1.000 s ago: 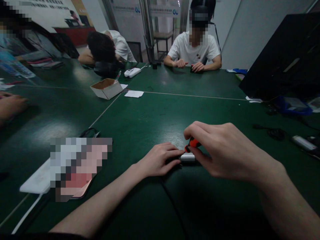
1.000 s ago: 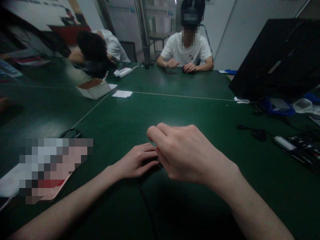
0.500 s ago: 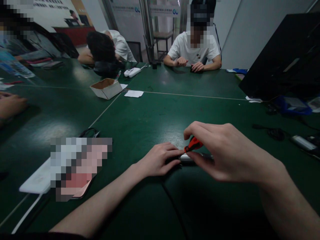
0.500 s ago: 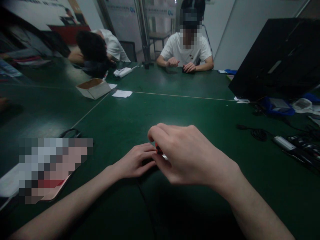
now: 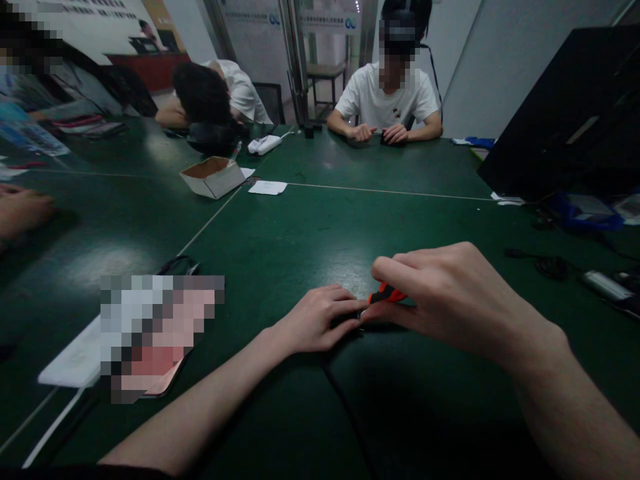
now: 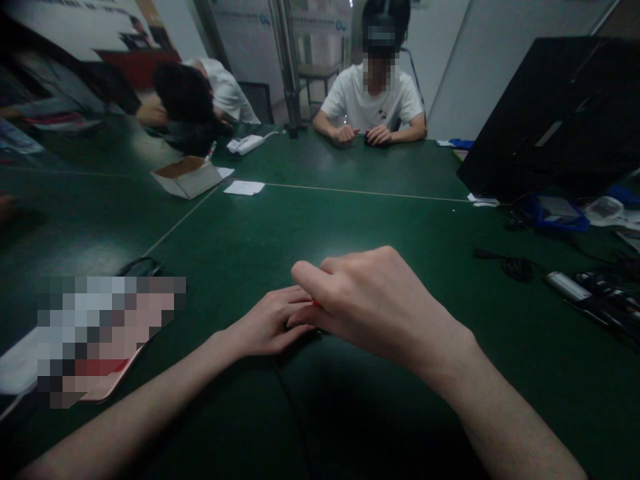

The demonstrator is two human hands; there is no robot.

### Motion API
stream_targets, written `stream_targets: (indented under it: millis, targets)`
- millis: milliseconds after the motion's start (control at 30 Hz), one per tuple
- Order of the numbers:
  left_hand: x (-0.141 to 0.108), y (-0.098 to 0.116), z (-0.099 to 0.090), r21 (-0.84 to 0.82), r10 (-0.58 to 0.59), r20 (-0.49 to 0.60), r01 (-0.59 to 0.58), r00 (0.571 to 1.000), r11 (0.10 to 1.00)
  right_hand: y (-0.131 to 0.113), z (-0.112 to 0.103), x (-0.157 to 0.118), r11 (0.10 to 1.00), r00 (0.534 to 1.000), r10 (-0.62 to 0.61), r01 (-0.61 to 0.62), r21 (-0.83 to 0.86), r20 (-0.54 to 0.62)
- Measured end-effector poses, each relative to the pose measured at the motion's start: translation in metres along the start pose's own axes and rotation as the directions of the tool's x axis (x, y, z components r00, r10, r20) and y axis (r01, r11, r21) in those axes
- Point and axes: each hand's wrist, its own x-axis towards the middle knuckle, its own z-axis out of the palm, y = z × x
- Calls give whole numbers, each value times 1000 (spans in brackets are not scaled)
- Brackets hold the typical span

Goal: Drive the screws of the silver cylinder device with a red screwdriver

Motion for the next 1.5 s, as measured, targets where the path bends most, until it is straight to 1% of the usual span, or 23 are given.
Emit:
stream_targets:
  millis: [67,200,267,333,500,600,667,800,867,1000,1200,1300,1367,1500]
  targets:
    - [0,0,0,-4,1,-9,-1,1000,1000,-1,0,1,999,1000,3,-4,46,12]
    - [0,0,0,15,3,-7,-3,1000,1000,-2,-1,2,981,999,-14,7,196,37]
    - [1,0,0,26,0,-5,1,1000,1000,-2,-1,1,975,999,-21,12,220,39]
    - [0,0,0,27,-1,-7,1,1000,1000,-2,0,1,980,999,-20,14,200,31]
    - [0,0,-1,6,5,-5,-5,1000,1000,-1,3,2,999,1000,-14,15,32,-23]
    - [0,1,-2,1,5,2,-5,1000,1000,-1,2,3,1000,1000,-16,16,-18,-25]
    - [0,1,-2,-1,3,1,-3,1000,1000,-1,1,3,1000,1000,-18,18,6,-19]
    - [0,1,-1,5,10,-20,-10,1000,1000,-3,-3,3,979,999,-25,20,201,22]
    - [1,1,-1,15,14,-20,-14,1000,1000,-3,-4,3,966,999,-30,18,257,44]
    - [0,0,-1,21,6,-1,-6,1000,1000,-3,-2,2,974,999,-19,10,228,37]
    - [0,0,0,3,5,-4,-5,1000,1000,0,3,2,998,1000,-11,13,54,-25]
    - [0,0,-1,5,8,9,-8,1000,1000,0,3,2,1000,999,-26,26,8,-29]
    - [0,0,-1,1,7,6,-7,1000,1000,-1,2,2,1000,1000,-17,17,24,-25]
    - [0,0,-1,10,11,-5,-11,1000,1000,-3,-1,3,986,1000,3,-8,166,31]
